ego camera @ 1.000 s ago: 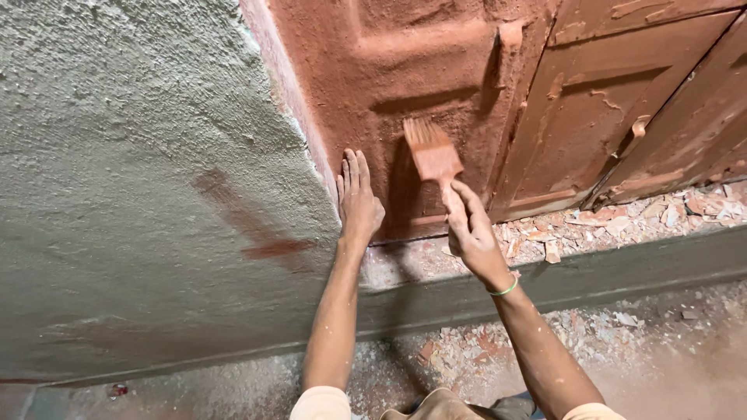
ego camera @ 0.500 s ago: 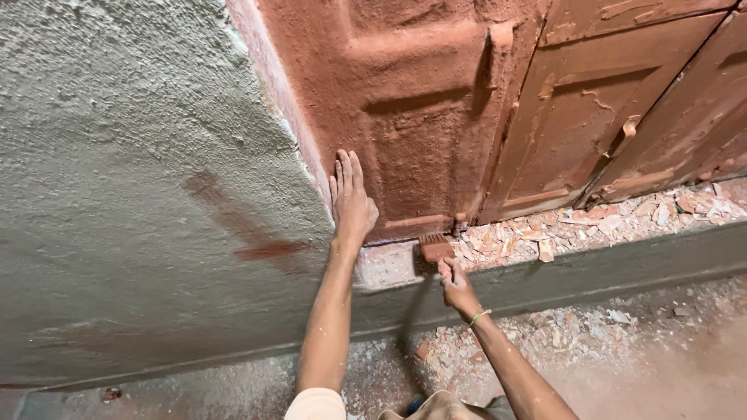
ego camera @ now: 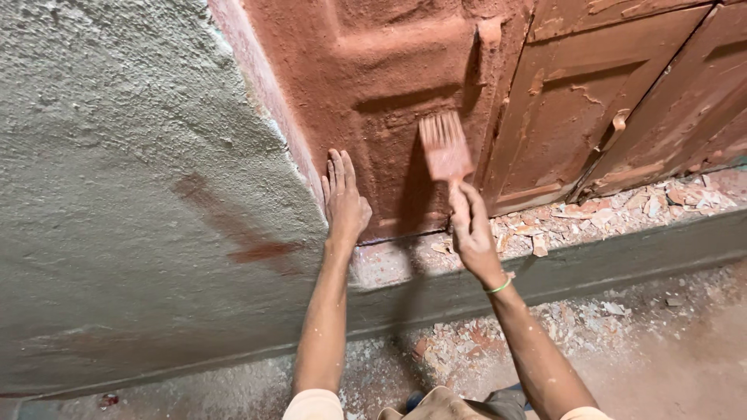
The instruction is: The person paints a wooden paneled door with reddish-brown paint using a wide brush, steadying the door with their other hand. They work across different panels and edges of the door, reloading the brush from a paint container on the ledge and brushing paint over the recessed panels and frame areas.
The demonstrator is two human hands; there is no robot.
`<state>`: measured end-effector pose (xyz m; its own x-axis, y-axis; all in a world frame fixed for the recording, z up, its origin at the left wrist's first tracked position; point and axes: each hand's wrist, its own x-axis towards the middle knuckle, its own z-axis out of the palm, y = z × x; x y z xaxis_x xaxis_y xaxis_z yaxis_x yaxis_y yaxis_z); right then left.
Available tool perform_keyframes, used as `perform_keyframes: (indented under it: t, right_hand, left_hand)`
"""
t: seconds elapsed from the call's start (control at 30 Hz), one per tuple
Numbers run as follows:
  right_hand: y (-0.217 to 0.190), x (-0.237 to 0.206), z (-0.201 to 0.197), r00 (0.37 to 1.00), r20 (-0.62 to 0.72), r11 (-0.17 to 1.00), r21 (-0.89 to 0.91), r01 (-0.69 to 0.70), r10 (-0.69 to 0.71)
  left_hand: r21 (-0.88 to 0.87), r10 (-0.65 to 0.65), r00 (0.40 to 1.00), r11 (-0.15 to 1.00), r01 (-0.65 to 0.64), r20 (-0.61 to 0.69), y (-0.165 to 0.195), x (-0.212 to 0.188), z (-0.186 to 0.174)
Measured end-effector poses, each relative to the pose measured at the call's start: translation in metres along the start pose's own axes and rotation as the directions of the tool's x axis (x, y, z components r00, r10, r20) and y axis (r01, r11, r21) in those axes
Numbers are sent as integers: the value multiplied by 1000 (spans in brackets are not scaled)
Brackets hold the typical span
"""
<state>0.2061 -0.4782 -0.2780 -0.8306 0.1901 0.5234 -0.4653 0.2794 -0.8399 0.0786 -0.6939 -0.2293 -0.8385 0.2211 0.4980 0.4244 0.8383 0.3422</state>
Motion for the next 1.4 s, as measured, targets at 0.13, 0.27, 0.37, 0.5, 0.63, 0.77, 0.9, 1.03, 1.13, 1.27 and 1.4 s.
perform_keyframes:
  t: [0.13, 0.27, 0.37, 0.5, 0.63, 0.77, 0.9, 1.03, 1.13, 1.27, 1.4]
  right_hand:
    - [10, -21, 6, 996, -18, 968, -234, -91, 89]
    - [17, -34, 2, 788, 32, 785, -115, -609, 615]
    - [18, -29, -10, 865, 0, 858, -132, -497, 501]
    - [13, -6, -33, 991, -45, 991, -47, -125, 123]
    - [8, 15, -48, 942, -113, 948, -7, -319, 316]
    - [9, 13, -43, 984, -47, 969, -192, 157, -169]
    - [16, -14, -24, 942, -27, 934, -121, -336, 335]
    - [24, -51, -8, 835, 29, 834, -80, -546, 550]
    - [28, -68, -4, 879, 44, 874, -148, -464, 474]
    - [32, -71, -10, 966, -151, 920, -303, -249, 211]
    - [26, -49, -20, 955, -255, 980, -91, -177, 149]
  left_hand:
    - [23, 6, 1000, 1000, -6, 2, -4, 1, 6]
    - [6, 15, 1000, 1000, -15, -16, -5, 1, 10]
    - [2, 18, 1000, 1000, -18, -24, -5, 1, 10]
    - [-9, 25, 999, 1000, -25, -20, -3, -2, 9]
    - [-46, 2, 1000, 999, -2, 3, -2, -1, 7]
    - [-27, -49, 997, 998, 51, 60, 0, 3, 6]
    - [-28, -60, 995, 998, 62, 75, -1, 3, 7]
    - [-12, -45, 997, 999, 46, 57, -4, 4, 10]
    - [24, 3, 1000, 1000, -4, 3, -7, 4, 12]
    - [7, 42, 998, 999, -41, -53, -10, -1, 12]
    - [9, 47, 997, 999, -46, -54, -9, 0, 5]
